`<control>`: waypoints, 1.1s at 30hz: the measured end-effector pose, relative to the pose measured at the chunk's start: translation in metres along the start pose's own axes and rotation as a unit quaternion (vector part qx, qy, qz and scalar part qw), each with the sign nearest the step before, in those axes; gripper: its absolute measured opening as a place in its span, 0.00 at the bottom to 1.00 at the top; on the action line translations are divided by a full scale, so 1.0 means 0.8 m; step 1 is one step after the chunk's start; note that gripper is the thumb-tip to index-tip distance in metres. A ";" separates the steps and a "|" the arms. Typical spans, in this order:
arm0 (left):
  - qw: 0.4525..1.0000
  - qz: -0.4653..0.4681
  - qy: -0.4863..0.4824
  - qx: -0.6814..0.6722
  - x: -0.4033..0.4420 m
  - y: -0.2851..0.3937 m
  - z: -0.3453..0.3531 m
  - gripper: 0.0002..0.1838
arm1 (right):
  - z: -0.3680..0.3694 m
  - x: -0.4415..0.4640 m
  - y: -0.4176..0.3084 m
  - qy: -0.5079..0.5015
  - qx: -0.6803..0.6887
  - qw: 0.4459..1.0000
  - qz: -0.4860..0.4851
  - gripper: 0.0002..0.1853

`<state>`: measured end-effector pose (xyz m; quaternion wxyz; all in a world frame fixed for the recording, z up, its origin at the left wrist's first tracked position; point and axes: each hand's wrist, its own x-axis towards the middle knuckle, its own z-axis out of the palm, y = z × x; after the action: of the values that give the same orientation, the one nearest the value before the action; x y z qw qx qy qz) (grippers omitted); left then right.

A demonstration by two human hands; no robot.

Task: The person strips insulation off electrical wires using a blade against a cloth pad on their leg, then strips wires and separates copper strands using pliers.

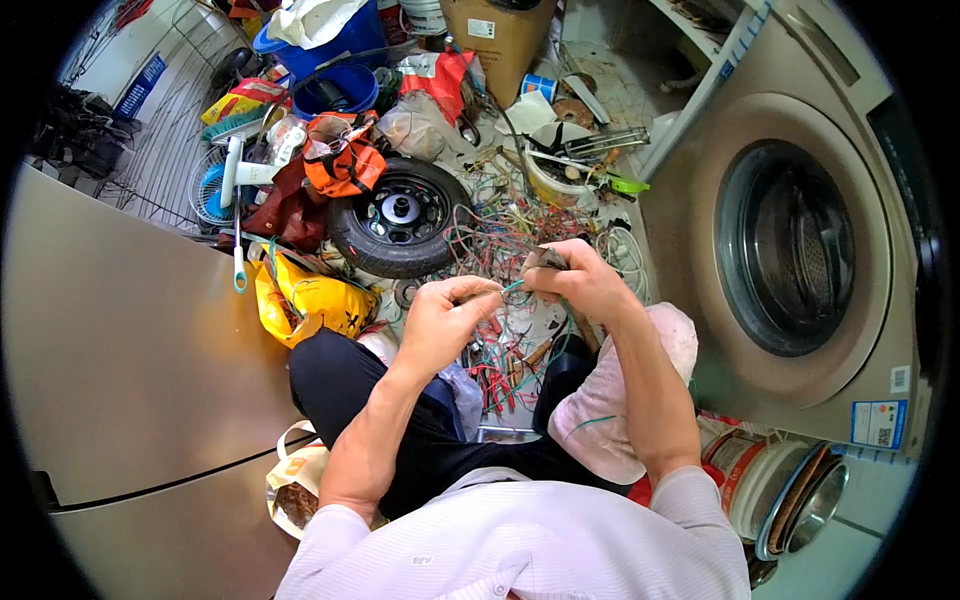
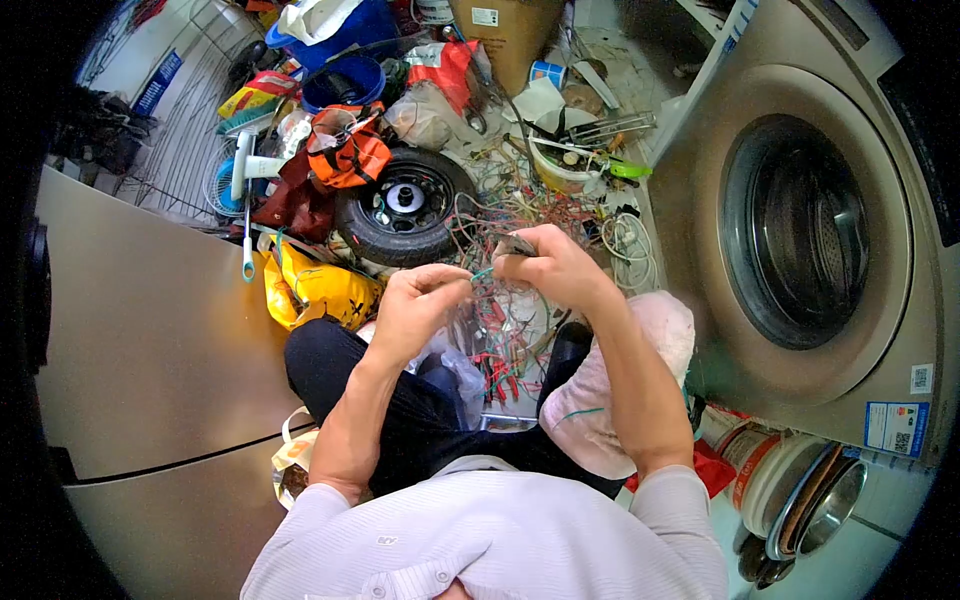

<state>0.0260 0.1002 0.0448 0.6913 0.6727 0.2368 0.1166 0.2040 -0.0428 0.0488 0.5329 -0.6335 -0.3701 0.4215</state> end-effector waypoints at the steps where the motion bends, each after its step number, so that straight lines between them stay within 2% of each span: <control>1: 0.998 -0.030 -0.026 -0.043 0.000 0.000 -0.001 0.08 | -0.002 0.001 0.000 -0.017 0.010 1.000 0.000 0.06; 2: 0.998 -0.030 -0.027 -0.043 0.000 -0.001 -0.004 0.08 | -0.003 0.001 -0.001 -0.034 0.021 0.999 0.000 0.06; 4: 0.964 -0.121 -0.045 -0.233 0.002 -0.004 -0.011 0.08 | 0.003 0.004 0.007 -0.002 0.014 1.000 -0.027 0.06; 6: 0.956 -0.126 -0.038 -0.262 0.004 -0.008 -0.011 0.08 | 0.014 0.007 0.010 0.028 0.010 0.998 -0.054 0.07; 7: 0.947 -0.132 -0.043 -0.291 0.004 -0.008 -0.012 0.08 | 0.020 0.009 0.009 0.125 -0.118 0.970 -0.173 0.07; 8: 0.936 -0.138 -0.047 -0.319 0.004 -0.009 -0.012 0.08 | 0.026 0.009 0.009 0.217 -0.240 0.902 -0.285 0.07; 9: 0.937 -0.137 -0.046 -0.319 0.004 -0.010 -0.011 0.08 | 0.032 0.005 0.003 0.252 -0.288 0.882 -0.275 0.09; 12: 0.936 -0.126 -0.005 -0.329 0.003 -0.014 -0.004 0.08 | 0.041 0.000 -0.002 0.219 -0.246 0.891 -0.313 0.10; 15: 0.964 -0.098 0.052 -0.243 0.001 -0.011 0.006 0.08 | 0.048 -0.001 0.001 0.194 -0.240 0.901 -0.304 0.11; 17: 0.969 -0.074 0.058 -0.227 -0.001 -0.007 0.016 0.08 | 0.048 -0.001 0.006 0.163 -0.246 0.914 -0.279 0.12; 20: 0.981 -0.028 0.064 -0.181 -0.003 -0.005 0.021 0.08 | 0.049 0.000 0.011 0.152 -0.246 0.912 -0.292 0.12; 22: 0.987 -0.011 0.063 -0.151 -0.003 -0.008 0.022 0.08 | 0.051 0.002 0.014 0.159 -0.251 0.911 -0.287 0.11; 24: 0.995 0.049 0.065 -0.062 0.001 -0.014 0.023 0.09 | 0.053 0.003 0.017 0.166 -0.257 0.909 -0.283 0.10; 25: 0.995 0.050 0.066 -0.063 0.002 -0.016 0.023 0.09 | 0.056 0.004 0.018 0.183 -0.221 0.921 -0.263 0.08; 27: 0.992 0.091 0.080 0.041 0.003 -0.016 0.023 0.07 | 0.057 0.006 0.022 0.200 -0.184 0.931 -0.241 0.07; 29: 0.991 0.078 0.072 0.084 0.003 -0.012 0.023 0.07 | 0.052 0.006 0.028 0.154 -0.124 0.975 -0.105 0.07; 30: 0.987 0.064 0.068 0.127 0.003 -0.007 0.022 0.08 | 0.051 0.005 0.025 0.155 -0.126 0.974 -0.105 0.07; 33: 0.991 0.044 0.021 0.124 0.005 0.007 0.014 0.08 | 0.056 0.003 0.020 0.153 -0.110 0.977 -0.101 0.08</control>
<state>0.0354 0.0929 0.0495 0.5915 0.7604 0.2338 0.1311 0.1633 -0.0266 0.0295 0.5500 -0.7047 -0.3902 0.2207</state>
